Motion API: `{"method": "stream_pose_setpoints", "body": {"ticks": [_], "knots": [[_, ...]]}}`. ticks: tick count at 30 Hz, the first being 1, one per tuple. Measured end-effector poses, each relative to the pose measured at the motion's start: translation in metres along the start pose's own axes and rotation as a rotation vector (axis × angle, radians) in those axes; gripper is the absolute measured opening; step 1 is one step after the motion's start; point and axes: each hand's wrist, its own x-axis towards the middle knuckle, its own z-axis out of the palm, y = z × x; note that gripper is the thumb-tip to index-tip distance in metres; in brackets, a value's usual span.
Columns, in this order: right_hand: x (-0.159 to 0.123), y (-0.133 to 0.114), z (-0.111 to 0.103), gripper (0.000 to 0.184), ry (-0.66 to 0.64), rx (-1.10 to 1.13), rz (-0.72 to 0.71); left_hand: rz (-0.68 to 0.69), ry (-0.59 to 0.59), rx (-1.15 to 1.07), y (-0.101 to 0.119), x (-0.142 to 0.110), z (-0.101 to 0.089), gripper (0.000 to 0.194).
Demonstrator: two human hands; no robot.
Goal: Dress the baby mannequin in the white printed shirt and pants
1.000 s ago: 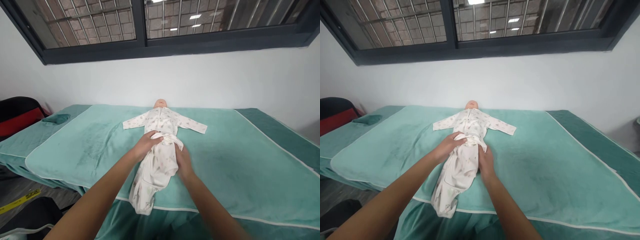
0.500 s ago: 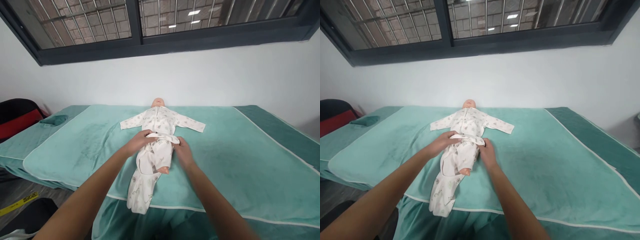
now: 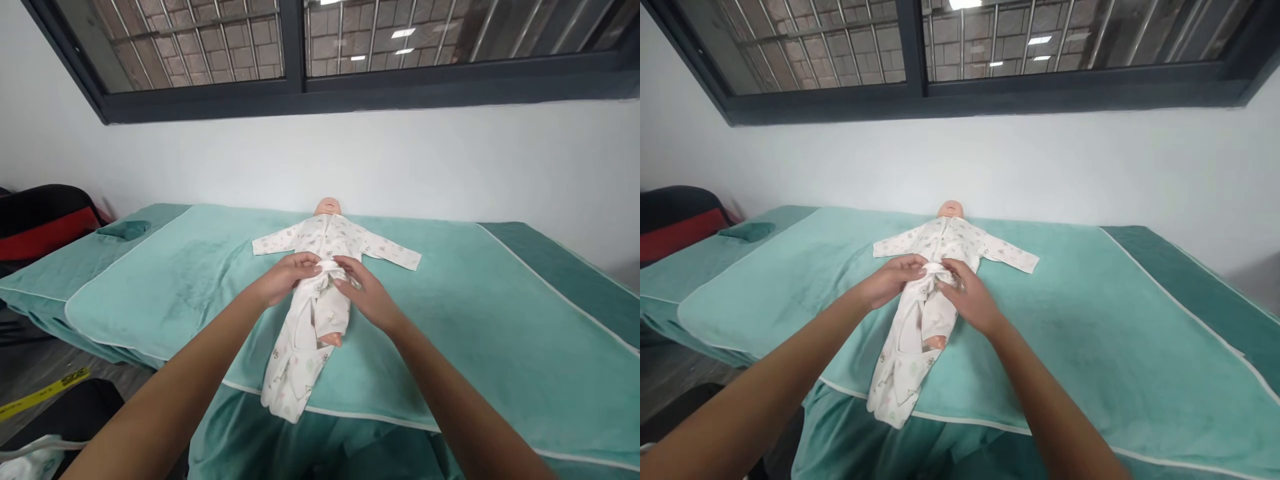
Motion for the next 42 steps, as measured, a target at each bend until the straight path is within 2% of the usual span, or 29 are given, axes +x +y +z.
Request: {"method": "stream_pose_setpoints", "body": {"ticks": [3,5,8,11,12,14,16,18,20,22,25,29,31,34,36,38,40,42], "knots": [[0.016,-0.024,-0.003,0.028,-0.125,-0.080,0.124,0.059,0.021,-0.011,0.003,0.005,0.009,0.028],[0.027,-0.028,-0.006,0.024,-0.169,-0.047,0.164,0.060,0.066,-0.026,0.004,0.005,0.007,0.027],[0.037,-0.017,-0.014,0.025,-0.171,0.129,0.221,-0.030,0.039,0.018,0.000,-0.003,-0.004,0.028],[0.040,0.001,-0.017,0.031,-0.107,0.419,0.287,-0.123,-0.108,0.147,-0.008,-0.012,-0.015,0.027],[0.039,0.006,-0.017,0.032,-0.090,0.518,0.299,-0.129,-0.133,0.161,-0.011,-0.014,-0.017,0.026],[0.038,0.011,-0.015,0.033,-0.064,0.636,0.313,-0.091,-0.102,0.107,-0.016,-0.012,-0.017,0.027],[0.037,0.009,-0.012,0.029,-0.105,0.603,0.317,0.002,0.014,-0.013,-0.019,-0.005,-0.014,0.029],[0.036,0.001,-0.010,0.025,-0.241,0.457,0.306,0.099,0.144,-0.127,-0.022,0.006,-0.010,0.030],[0.037,-0.007,-0.008,0.031,-0.400,0.280,0.292,0.153,0.250,-0.198,-0.025,0.017,-0.005,0.031],[0.037,-0.012,-0.007,0.038,-0.480,0.145,0.296,0.154,0.306,-0.239,-0.029,0.023,-0.002,0.032],[0.040,-0.010,-0.006,0.036,-0.389,0.183,0.345,0.087,0.254,-0.246,-0.034,0.020,-0.001,0.033],[0.043,0.002,-0.007,0.035,-0.203,0.558,0.398,-0.095,0.020,-0.100,-0.035,0.003,-0.005,0.037],[0.044,0.005,-0.007,0.035,-0.159,0.645,0.415,-0.151,-0.013,-0.098,-0.034,-0.002,-0.005,0.039],[0.043,0.003,-0.006,0.041,-0.226,0.641,0.405,-0.065,0.100,-0.248,-0.033,0.003,-0.002,0.041],[0.041,-0.002,-0.008,0.046,-0.364,0.562,0.397,0.021,0.152,-0.334,-0.032,0.009,0.001,0.042],[0.039,-0.006,-0.010,0.047,-0.490,0.451,0.412,0.050,0.169,-0.345,-0.030,0.014,0.004,0.043],[0.038,-0.008,-0.011,0.044,-0.513,0.379,0.432,0.037,0.181,-0.310,-0.029,0.015,0.006,0.043],[0.038,-0.007,-0.010,0.040,-0.445,0.406,0.430,0.001,0.175,-0.249,-0.029,0.014,0.004,0.045]]}}
